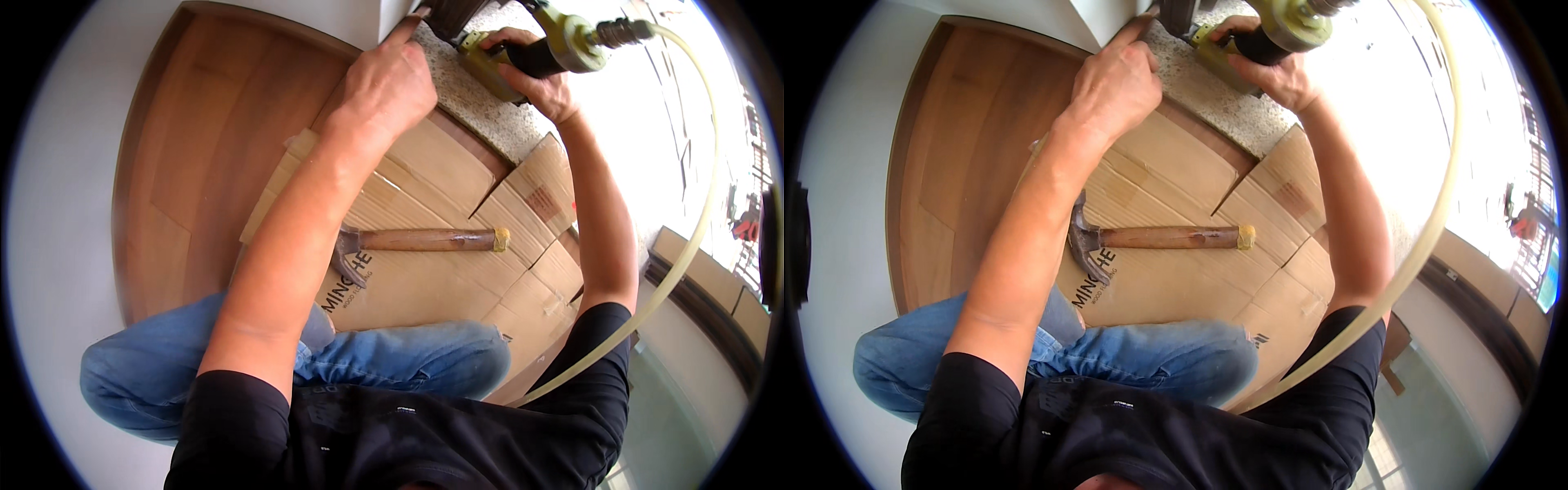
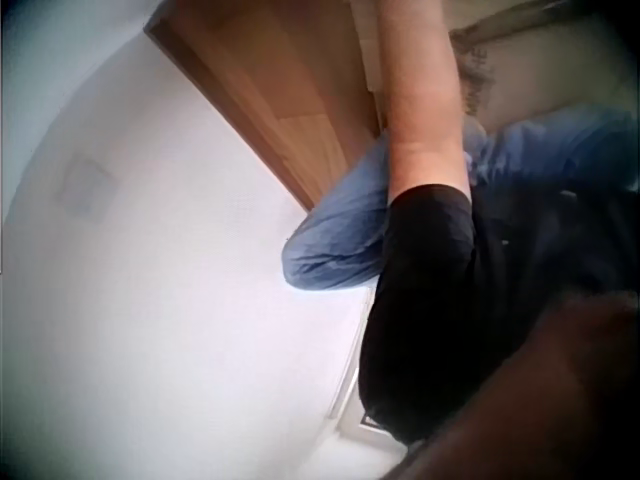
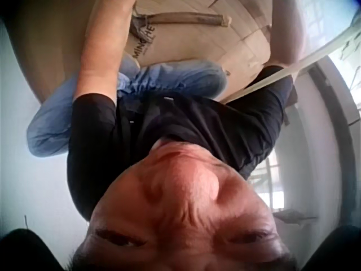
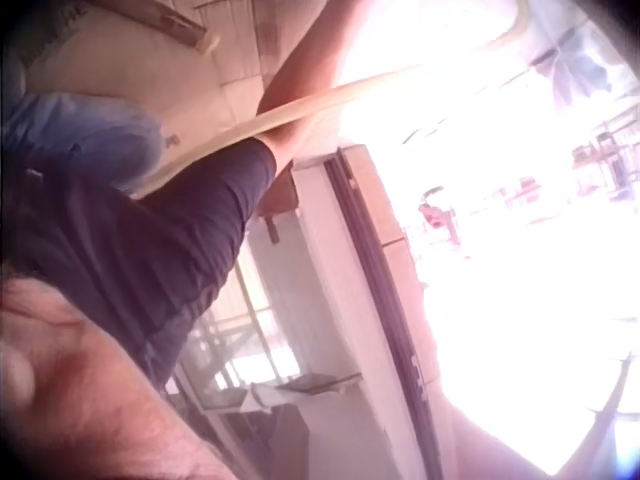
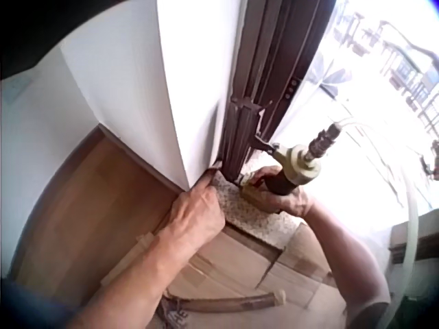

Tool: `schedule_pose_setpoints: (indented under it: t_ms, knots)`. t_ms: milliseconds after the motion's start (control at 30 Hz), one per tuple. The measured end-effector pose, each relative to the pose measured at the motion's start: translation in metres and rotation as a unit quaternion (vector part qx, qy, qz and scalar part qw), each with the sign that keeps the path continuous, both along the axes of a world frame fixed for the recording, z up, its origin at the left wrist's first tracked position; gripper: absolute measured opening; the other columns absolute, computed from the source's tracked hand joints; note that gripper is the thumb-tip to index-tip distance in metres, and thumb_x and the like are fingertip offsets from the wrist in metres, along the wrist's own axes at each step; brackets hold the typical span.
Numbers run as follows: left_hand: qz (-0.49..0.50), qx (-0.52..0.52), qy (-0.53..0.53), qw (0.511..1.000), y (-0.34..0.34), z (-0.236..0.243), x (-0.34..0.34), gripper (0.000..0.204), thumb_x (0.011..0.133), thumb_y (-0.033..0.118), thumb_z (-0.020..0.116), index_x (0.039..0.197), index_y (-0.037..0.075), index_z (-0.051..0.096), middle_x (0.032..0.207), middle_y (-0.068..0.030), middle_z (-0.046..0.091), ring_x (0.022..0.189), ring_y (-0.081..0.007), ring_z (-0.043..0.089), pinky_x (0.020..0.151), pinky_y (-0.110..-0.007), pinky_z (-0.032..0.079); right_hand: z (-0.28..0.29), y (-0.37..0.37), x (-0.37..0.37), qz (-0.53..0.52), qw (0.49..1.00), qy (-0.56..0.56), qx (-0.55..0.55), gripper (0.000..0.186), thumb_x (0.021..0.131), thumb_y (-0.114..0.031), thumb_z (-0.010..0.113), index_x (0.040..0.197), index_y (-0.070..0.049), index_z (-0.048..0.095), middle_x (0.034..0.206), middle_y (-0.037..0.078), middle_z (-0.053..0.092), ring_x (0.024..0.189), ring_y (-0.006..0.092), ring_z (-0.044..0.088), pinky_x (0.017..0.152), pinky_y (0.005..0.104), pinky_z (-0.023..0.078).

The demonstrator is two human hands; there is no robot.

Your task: The person installs a wooden baseboard along a wall by hand and using a hammer and a nail gun. The person positions the board, hammers it in places, and then uses a pneumatic nail gun to secure it, later reloading the nail gun with a strip of nails.

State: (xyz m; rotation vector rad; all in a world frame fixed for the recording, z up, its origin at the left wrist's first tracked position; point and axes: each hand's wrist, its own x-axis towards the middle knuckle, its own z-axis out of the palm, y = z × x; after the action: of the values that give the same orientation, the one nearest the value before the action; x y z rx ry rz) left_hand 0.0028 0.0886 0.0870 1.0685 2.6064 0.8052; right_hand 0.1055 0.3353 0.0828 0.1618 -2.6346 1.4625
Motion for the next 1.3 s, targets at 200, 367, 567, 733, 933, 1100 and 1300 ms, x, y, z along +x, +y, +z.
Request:
schedule_pose_setpoints:
  t_ms: [200,367,567,733,933,1100,1300]
  knots:
    - [0.000,-0.040,-0.003,0.999,0.001,0.005,0.002,0.021,0.088,0.012,0.062,0.095,0.000,0.078,0.158,-0.0067,0.052,0.115,-0.0414,0.069,0.104,-0.047,0.055,-0.001,-0.002,-0.001,0.023,1.000,0.014,-0.011,0.050,0.087,-0.016,0.070,0.135,-0.003,0.064,0.126,0.009,0.070,0.122,0.0216,0.063,0.113,0.0384,0.045]
    - [-0.005,-0.065,-0.002,0.998,0.003,0.006,0.001,0.023,0.091,0.010,0.059,0.099,-0.001,0.077,0.164,-0.0043,0.046,0.120,-0.0399,0.067,0.104,-0.047,0.055,-0.002,0.003,0.021,-0.012,1.000,-0.016,-0.008,0.066,0.089,-0.028,0.075,0.148,-0.005,0.056,0.133,0.009,0.069,0.128,0.0231,0.061,0.116,0.0389,0.043]
    - [-0.017,-0.121,-0.033,0.992,0.010,-0.005,-0.006,0.030,0.097,0.012,0.052,0.107,-0.005,0.075,0.170,-0.0076,0.036,0.129,-0.0337,0.064,0.110,-0.044,0.052,0.027,-0.026,0.144,-0.164,0.977,-0.047,-0.128,0.067,0.089,-0.027,0.076,0.150,-0.009,0.054,0.143,0.012,0.064,0.137,0.0295,0.057,0.121,0.0467,0.042]
    - [-0.013,-0.111,0.000,0.994,0.000,0.010,0.005,0.035,0.101,0.015,0.044,0.118,0.000,0.072,0.170,-0.0076,0.037,0.137,-0.0351,0.058,0.114,-0.043,0.050,0.040,-0.090,0.285,-0.296,0.933,0.009,-0.205,0.064,0.089,-0.008,0.072,0.149,0.000,0.051,0.148,0.016,0.060,0.144,0.0300,0.051,0.123,0.0478,0.037]
    - [-0.080,-0.017,0.015,0.997,-0.086,0.035,0.025,0.026,0.098,0.017,0.048,0.102,0.012,0.073,0.142,-0.0069,0.066,0.111,-0.0342,0.071,0.096,-0.048,0.058,0.046,-0.187,0.422,-0.483,0.873,-0.031,-0.057,0.056,0.092,-0.006,0.074,0.145,-0.001,0.056,0.144,0.012,0.059,0.135,0.0265,0.054,0.117,0.0432,0.040]
    - [0.102,0.092,0.086,0.987,-0.227,-0.041,-0.029,0.013,0.094,0.017,0.061,0.098,0.010,0.071,0.107,-0.0139,0.070,0.100,-0.0380,0.068,0.085,-0.049,0.056,0.033,-0.227,0.444,-0.508,0.826,-0.085,0.231,0.048,0.090,-0.005,0.073,0.137,-0.009,0.066,0.140,0.009,0.065,0.138,0.0350,0.054,0.116,0.0466,0.042]
    - [0.087,0.076,0.170,0.979,-0.292,-0.092,-0.030,0.012,0.091,0.012,0.061,0.101,0.012,0.067,0.107,-0.0135,0.065,0.103,-0.0372,0.064,0.088,-0.050,0.053,0.017,-0.250,0.421,-0.514,0.751,-0.203,0.362,0.062,0.081,-0.005,0.078,0.140,-0.019,0.067,0.141,0.004,0.066,0.142,0.0385,0.050,0.117,0.0500,0.042]
